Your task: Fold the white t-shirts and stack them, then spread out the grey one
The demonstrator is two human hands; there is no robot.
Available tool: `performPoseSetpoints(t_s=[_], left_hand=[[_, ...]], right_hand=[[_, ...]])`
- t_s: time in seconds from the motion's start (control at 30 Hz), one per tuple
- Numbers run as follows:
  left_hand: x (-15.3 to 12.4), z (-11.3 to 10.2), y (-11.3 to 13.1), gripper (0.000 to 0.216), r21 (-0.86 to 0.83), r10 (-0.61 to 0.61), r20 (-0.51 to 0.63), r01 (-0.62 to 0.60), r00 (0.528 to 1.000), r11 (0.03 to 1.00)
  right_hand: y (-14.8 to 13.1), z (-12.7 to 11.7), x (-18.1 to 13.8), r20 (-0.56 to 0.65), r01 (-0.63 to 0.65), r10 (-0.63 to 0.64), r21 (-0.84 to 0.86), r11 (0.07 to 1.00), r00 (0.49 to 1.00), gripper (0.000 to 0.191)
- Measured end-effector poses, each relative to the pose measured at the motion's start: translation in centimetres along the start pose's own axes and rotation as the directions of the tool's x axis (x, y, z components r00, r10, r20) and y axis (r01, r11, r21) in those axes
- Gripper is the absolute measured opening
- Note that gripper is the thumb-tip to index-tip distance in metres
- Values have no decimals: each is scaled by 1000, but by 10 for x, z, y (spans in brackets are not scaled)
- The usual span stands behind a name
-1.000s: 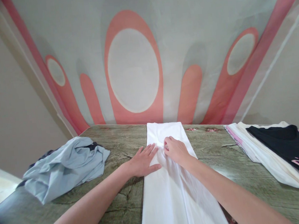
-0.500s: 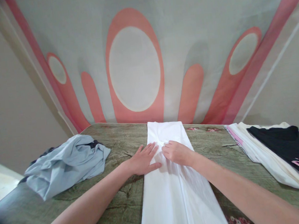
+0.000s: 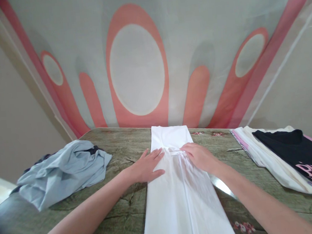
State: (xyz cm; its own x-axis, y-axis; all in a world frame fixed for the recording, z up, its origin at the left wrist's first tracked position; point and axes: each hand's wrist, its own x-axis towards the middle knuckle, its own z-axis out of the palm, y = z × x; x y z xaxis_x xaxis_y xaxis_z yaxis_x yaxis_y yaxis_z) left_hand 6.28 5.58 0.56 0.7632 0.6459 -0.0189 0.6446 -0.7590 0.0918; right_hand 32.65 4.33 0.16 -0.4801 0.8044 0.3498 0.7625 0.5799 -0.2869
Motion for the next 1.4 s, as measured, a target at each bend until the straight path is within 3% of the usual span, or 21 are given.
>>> performPoseSetpoints(t_s=[0.1,0.27,0.7,0.87,1.13,1.3,1.4], left_hand=[[4,0,15,55,1,83,-33,-83,996,997],[10,8,35,49,-43,172,-41,-173,984,984],[7,14,35,53,-50,199,-49,-201,979,978],[7,7,36,51,-55,234,-43,-236,971,970],[11,12,2,51,29,-12,-49,13,999,999],[13,19,-9,54,36,0,-28,1,1000,999],[19,20,-12,55,45,18,-25,-16,1000,999]], right_hand=[[7,0,-16,5,-33,33,50,998,999,27],[-4,15,-28,-15,9,-8,76,997,1000,24],[0,14,-33,-1,57,-57,124,991,998,30],[0,14,-33,-29,18,-13,159,987,999,33],[-1,15,-36,-26,16,-13,112,994,1000,30],[13,22,-37,-148,-148,147,4,989,978,33],[24,30,-37,-98,-237,226,-120,964,969,44]])
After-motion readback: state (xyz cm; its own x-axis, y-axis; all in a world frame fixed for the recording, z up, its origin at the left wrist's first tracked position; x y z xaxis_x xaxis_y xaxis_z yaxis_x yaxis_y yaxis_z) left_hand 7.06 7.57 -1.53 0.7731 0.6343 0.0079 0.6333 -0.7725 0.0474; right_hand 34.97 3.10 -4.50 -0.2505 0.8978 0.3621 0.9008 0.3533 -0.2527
